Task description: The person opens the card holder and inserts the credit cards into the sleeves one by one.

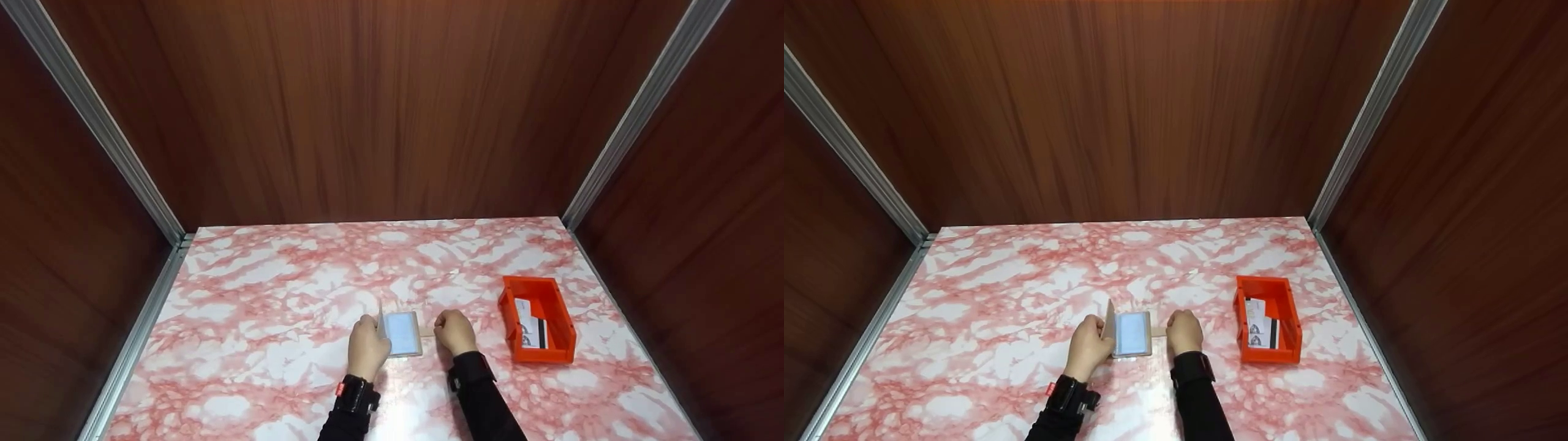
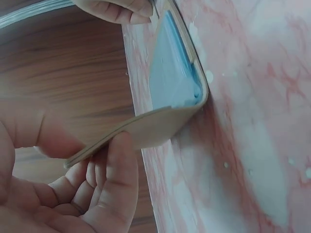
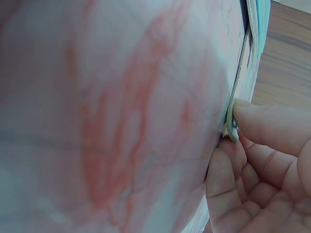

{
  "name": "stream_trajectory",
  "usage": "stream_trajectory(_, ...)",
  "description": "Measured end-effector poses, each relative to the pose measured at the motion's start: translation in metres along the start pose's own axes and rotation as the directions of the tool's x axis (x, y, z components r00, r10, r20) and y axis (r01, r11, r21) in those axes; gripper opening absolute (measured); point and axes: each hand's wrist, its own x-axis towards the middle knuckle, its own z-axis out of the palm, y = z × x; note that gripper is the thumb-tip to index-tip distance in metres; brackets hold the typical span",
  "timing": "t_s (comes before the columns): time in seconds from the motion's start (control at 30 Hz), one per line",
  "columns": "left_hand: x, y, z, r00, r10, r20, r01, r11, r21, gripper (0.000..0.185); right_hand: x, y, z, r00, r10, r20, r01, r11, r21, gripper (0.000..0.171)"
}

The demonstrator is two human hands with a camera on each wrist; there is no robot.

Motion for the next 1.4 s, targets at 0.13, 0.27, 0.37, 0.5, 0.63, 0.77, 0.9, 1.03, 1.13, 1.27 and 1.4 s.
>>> stream_trajectory(0.13, 0.000, -0.006, -0.004, 1.000, -0.012, 0.000, 0.012, 1.000, -0.020, 0.020, 0.000, 0.000, 0.000, 1.000, 0.002, 0.007, -0.002, 1.000, 0.002, 0.011)
stream_trajectory(0.27, 0.000, -0.011, -0.006, 1.000, -0.016, -0.018, 0.015, 0.999, -0.035, 0.016, 0.001, 0.001, 0.000, 1.000, 0.003, 0.015, -0.003, 1.000, 0.001, 0.010)
stream_trajectory(0.37, 0.000, -0.016, -0.008, 0.999, -0.016, -0.036, 0.015, 0.999, -0.038, 0.018, 0.001, 0.001, 0.000, 1.000, 0.004, 0.018, -0.004, 1.000, 0.001, 0.010)
stream_trajectory(0.5, -0.001, -0.022, -0.009, 0.999, -0.017, -0.045, 0.015, 0.999, -0.031, 0.018, 0.001, 0.002, 0.000, 1.000, 0.003, 0.018, -0.003, 1.000, 0.005, 0.009)
stream_trajectory(0.63, -0.003, -0.030, -0.009, 0.999, -0.034, -0.032, 0.034, 0.999, -0.024, 0.018, 0.000, 0.002, 0.000, 1.000, 0.008, 0.017, -0.008, 1.000, 0.007, 0.010)
stream_trajectory(0.77, -0.004, -0.036, -0.011, 0.996, -0.090, 0.003, 0.090, 0.996, -0.022, 0.026, 0.000, 0.001, 0.000, 1.000, 0.006, 0.011, -0.006, 1.000, 0.000, 0.011)
stream_trajectory(0.9, -0.004, -0.039, -0.013, 0.991, -0.134, 0.026, 0.135, 0.991, -0.021, 0.027, 0.000, 0.002, 0.000, 1.000, 0.007, 0.007, -0.008, 1.000, 0.004, 0.011)
stream_trajectory(1.03, -0.004, -0.042, -0.014, 0.987, -0.155, 0.038, 0.155, 0.988, 0.009, 0.027, 0.000, 0.002, 0.000, 1.000, -0.002, 0.001, 0.002, 1.000, 0.004, 0.010)
stream_trajectory(1.13, -0.004, -0.043, -0.014, 0.986, -0.164, 0.041, 0.162, 0.986, 0.038, 0.026, -0.001, 0.002, 0.000, 1.000, -0.009, -0.004, 0.009, 1.000, 0.003, 0.010)
stream_trajectory(1.27, -0.003, -0.045, -0.015, 0.983, -0.177, 0.046, 0.174, 0.983, 0.055, 0.024, -0.001, 0.001, 0.000, 1.000, -0.023, -0.012, 0.023, 1.000, 0.007, 0.010)
stream_trajectory(1.4, -0.002, -0.046, -0.016, 0.980, -0.188, 0.060, 0.184, 0.980, 0.076, 0.024, -0.001, 0.000, -0.001, 0.999, -0.037, -0.014, 0.037, 0.999, 0.012, 0.008)
